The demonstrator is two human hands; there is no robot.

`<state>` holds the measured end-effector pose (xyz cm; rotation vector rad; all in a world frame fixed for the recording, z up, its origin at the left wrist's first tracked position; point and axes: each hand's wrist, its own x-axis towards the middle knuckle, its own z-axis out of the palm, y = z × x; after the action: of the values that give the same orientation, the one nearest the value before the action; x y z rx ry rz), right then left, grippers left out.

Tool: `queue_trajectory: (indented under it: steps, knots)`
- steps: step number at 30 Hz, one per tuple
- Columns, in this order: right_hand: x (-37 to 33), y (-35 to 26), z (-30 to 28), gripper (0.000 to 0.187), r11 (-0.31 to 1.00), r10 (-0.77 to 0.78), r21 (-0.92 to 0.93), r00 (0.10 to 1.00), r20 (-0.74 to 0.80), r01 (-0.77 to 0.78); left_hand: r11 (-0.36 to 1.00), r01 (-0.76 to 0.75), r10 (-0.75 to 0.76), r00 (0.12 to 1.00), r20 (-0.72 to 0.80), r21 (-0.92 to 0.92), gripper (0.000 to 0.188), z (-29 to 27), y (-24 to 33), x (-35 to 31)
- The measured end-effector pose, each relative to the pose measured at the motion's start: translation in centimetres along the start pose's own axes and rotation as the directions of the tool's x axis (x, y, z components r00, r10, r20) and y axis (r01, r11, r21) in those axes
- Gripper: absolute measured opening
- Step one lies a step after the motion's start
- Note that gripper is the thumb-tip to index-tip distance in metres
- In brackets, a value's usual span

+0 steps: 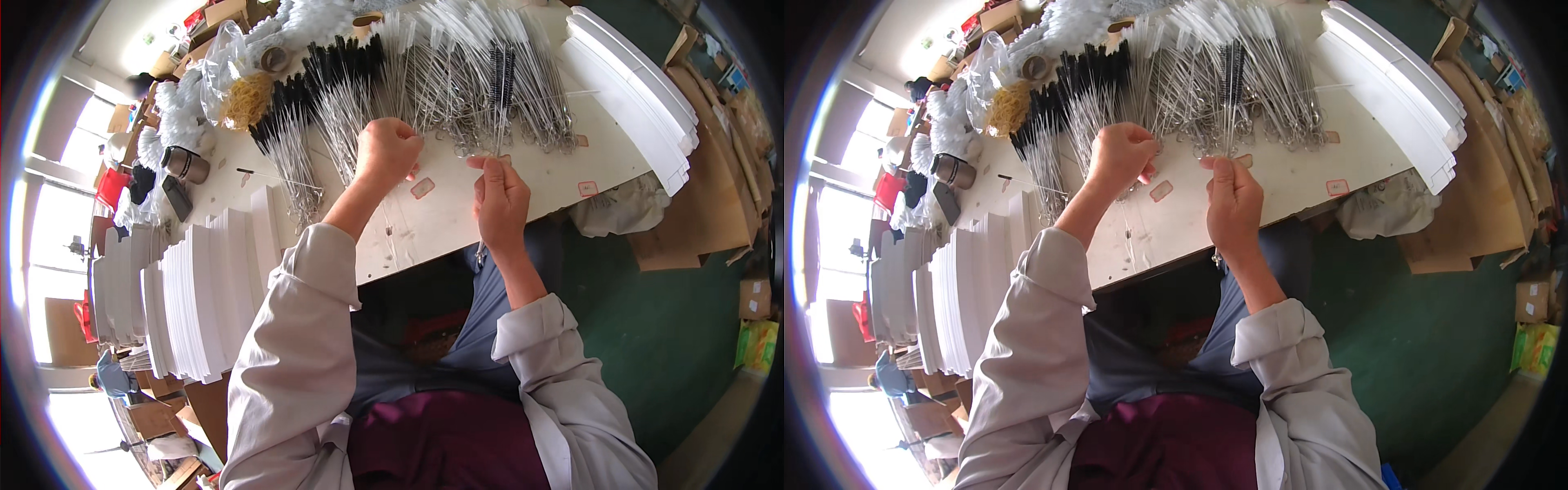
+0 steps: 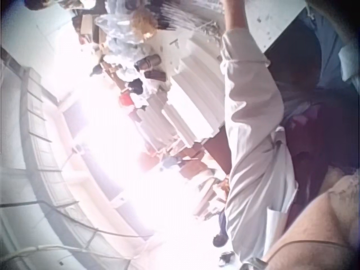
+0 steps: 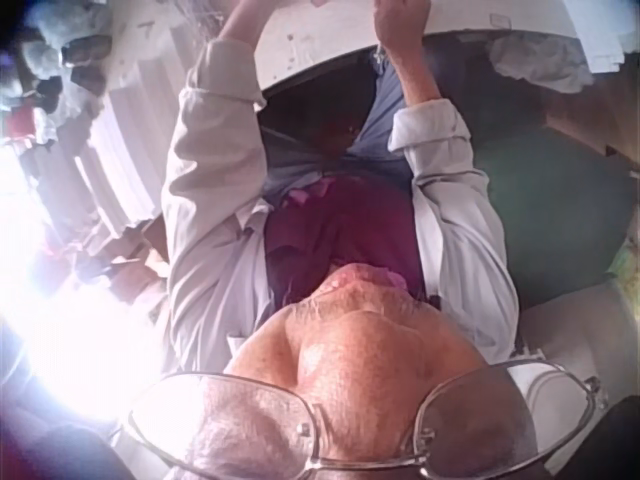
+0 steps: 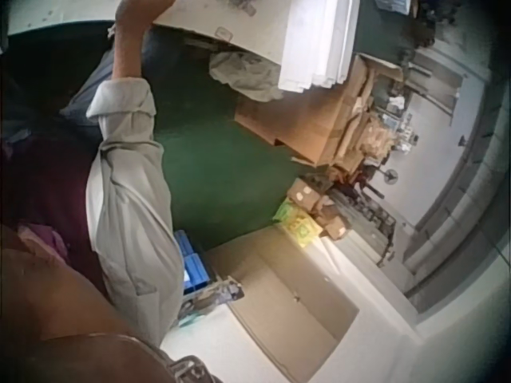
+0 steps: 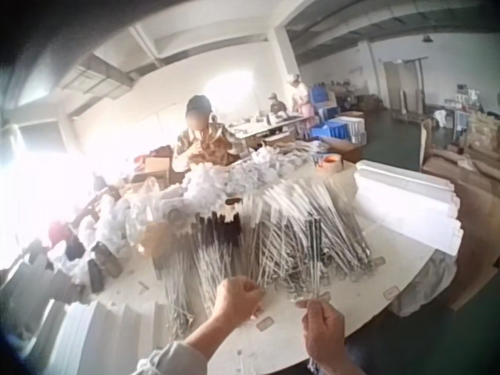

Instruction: Packing cleaning brushes into cardboard sleeves and organizing them.

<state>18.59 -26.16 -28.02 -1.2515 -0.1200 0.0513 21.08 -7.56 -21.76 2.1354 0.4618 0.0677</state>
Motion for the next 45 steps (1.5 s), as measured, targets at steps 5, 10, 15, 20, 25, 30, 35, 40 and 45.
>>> queue_trajectory:
  steps: [5,10,15,20,25,30,35,40,45]
  knots:
    - [0.0,0.2,-0.1,0.036,1.000,-0.004,0.011,1.000,0.007,0.004,0.999,-0.018,0.017,0.998,0.056,0.030,0.019,-0.3,0.0,0.0]
    - [-0.1,0.3,-0.1,0.036,1.000,0.026,0.017,1.000,0.011,-0.026,0.959,-0.280,0.282,0.956,-0.086,0.033,0.016,-0.9,0.2,-0.7]
    - [-0.2,-0.3,-0.1,0.037,0.999,0.037,0.016,0.999,-0.007,-0.037,0.933,-0.360,0.355,0.922,-0.152,0.000,0.021,-2.7,3.4,-1.2]
    - [1.7,-1.3,-0.1,0.037,0.997,0.080,0.013,0.994,0.078,-0.081,0.912,-0.410,0.406,0.903,-0.138,0.000,0.025,-4.1,4.4,-1.2]
    - [7.2,-3.9,1.3,0.038,0.998,-0.003,0.069,0.991,0.133,-0.007,0.901,-0.433,0.431,0.892,-0.141,0.016,0.025,-3.9,4.6,-2.6]
    - [11.4,-3.0,2.3,0.038,0.999,0.031,-0.035,0.966,0.255,-0.022,0.891,-0.453,0.443,0.882,-0.159,-0.031,0.022,-4.8,5.6,-4.2]
    - [12.8,-1.0,2.0,0.039,0.998,0.046,-0.061,0.959,0.280,-0.030,0.876,-0.463,0.449,0.885,-0.127,-0.134,0.015,-6.8,6.1,-6.4]
    - [13.2,0.2,1.5,0.039,0.995,0.076,-0.079,0.962,0.264,-0.057,0.802,-0.507,0.484,0.861,-0.155,-0.315,0.011,-8.6,6.5,-8.7]
    - [12.9,0.4,1.7,0.040,0.995,0.075,-0.084,0.972,0.224,-0.058,0.709,-0.543,0.484,0.839,-0.249,-0.450,0.016,-12.1,7.4,-10.2]
